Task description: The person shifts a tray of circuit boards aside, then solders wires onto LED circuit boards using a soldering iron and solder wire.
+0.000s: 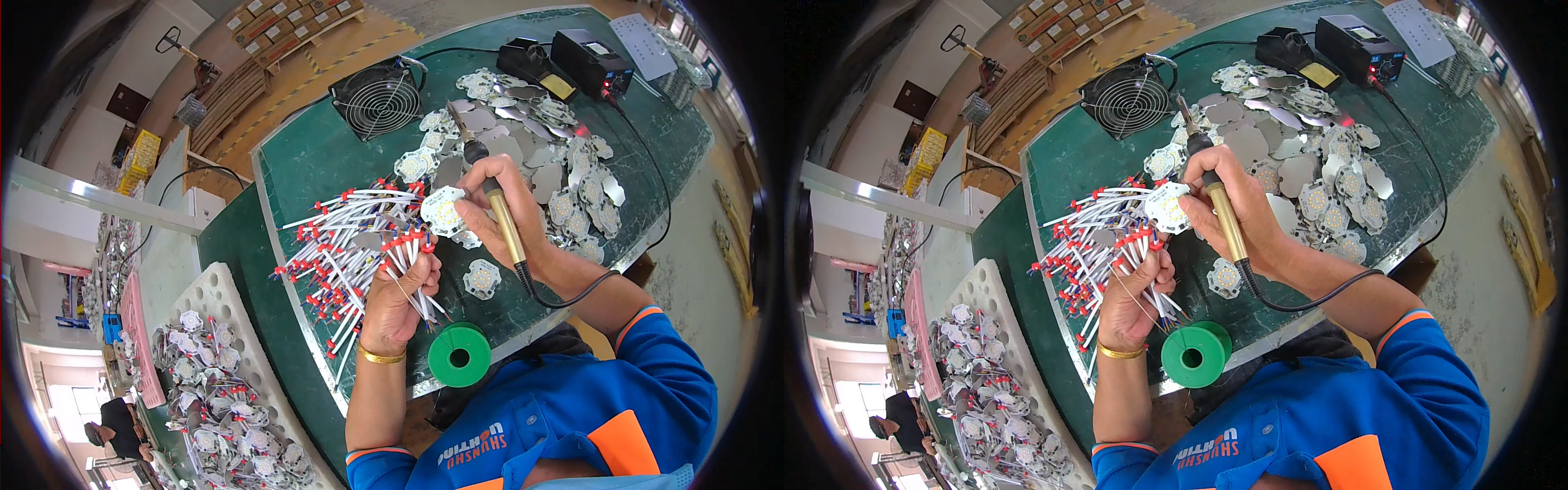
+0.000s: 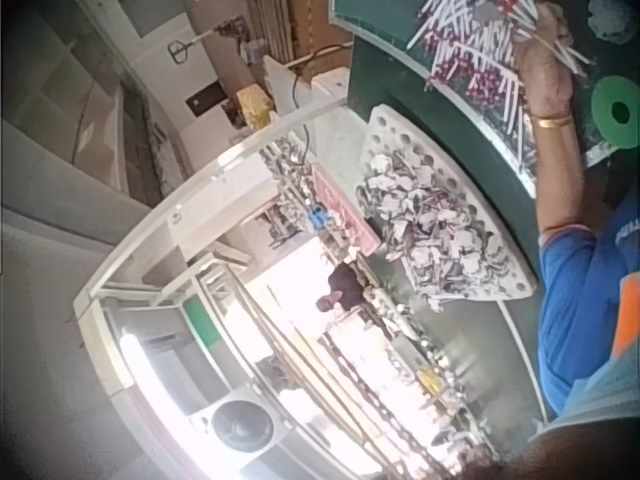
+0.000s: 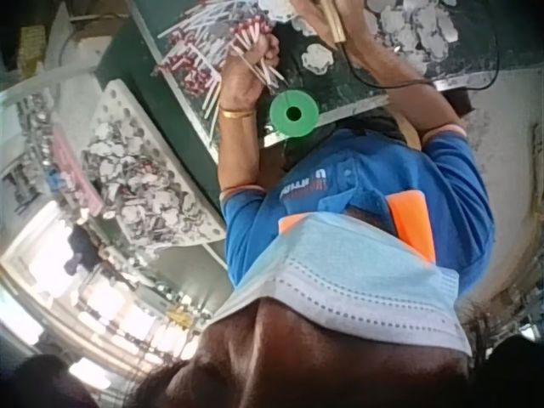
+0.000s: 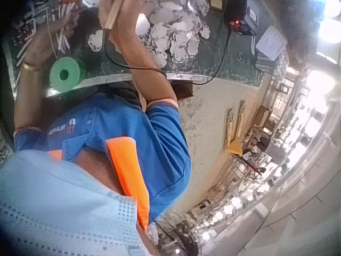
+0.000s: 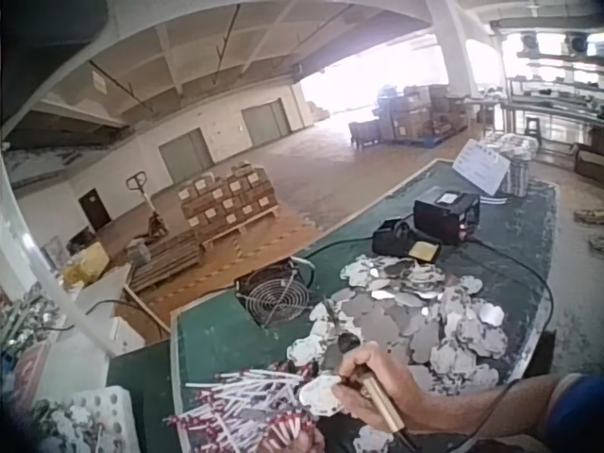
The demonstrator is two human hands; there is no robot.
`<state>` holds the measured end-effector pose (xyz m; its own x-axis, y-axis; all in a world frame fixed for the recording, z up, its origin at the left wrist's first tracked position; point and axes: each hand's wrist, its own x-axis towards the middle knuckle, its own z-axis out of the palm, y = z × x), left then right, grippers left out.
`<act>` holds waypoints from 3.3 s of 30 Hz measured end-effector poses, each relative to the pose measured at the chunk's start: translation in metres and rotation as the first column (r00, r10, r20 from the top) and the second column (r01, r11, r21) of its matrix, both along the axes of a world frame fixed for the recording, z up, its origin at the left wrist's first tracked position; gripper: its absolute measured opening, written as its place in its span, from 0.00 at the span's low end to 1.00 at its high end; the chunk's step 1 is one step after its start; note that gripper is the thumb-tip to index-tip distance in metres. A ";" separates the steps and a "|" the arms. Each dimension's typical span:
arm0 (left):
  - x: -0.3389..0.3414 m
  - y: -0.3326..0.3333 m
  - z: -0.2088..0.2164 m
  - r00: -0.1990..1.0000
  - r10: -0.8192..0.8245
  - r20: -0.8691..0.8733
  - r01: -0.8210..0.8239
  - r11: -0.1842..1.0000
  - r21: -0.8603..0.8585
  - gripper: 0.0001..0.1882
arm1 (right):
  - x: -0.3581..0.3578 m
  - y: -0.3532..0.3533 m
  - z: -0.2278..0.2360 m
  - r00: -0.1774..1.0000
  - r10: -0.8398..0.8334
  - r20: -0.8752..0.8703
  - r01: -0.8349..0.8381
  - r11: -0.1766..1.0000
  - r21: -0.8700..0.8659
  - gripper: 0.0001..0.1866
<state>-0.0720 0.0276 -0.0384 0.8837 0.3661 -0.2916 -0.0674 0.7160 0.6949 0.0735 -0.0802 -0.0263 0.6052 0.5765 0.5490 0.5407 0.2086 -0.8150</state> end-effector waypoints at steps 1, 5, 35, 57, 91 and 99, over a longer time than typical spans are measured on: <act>0.000 0.000 -0.002 1.000 -0.018 0.025 0.019 0.999 -0.033 0.12 | -0.001 0.001 0.000 1.000 -0.001 0.007 0.001 1.000 0.012 0.14; 0.000 -0.001 -0.003 1.000 0.005 0.011 -0.004 0.999 -0.033 0.12 | -0.002 0.001 0.000 0.997 0.070 0.028 -0.070 0.997 0.009 0.14; 0.001 -0.008 0.000 0.993 0.079 -0.085 -0.068 0.989 0.130 0.11 | -0.001 -0.004 0.000 0.972 0.076 0.220 -0.075 0.997 -0.015 0.14; 0.002 -0.011 0.001 0.998 0.065 -0.007 -0.062 0.979 0.196 0.14 | 0.000 -0.008 0.005 0.929 -0.009 0.371 -0.053 0.986 0.156 0.14; 0.004 -0.008 0.006 0.989 0.148 -0.011 -0.145 0.977 0.157 0.10 | 0.000 -0.003 0.003 0.945 -0.007 0.328 -0.019 0.997 0.075 0.14; 0.005 -0.012 0.010 0.961 0.258 -0.095 -0.208 0.908 0.363 0.14 | 0.005 0.000 -0.002 0.930 0.068 0.361 -0.108 0.990 0.090 0.16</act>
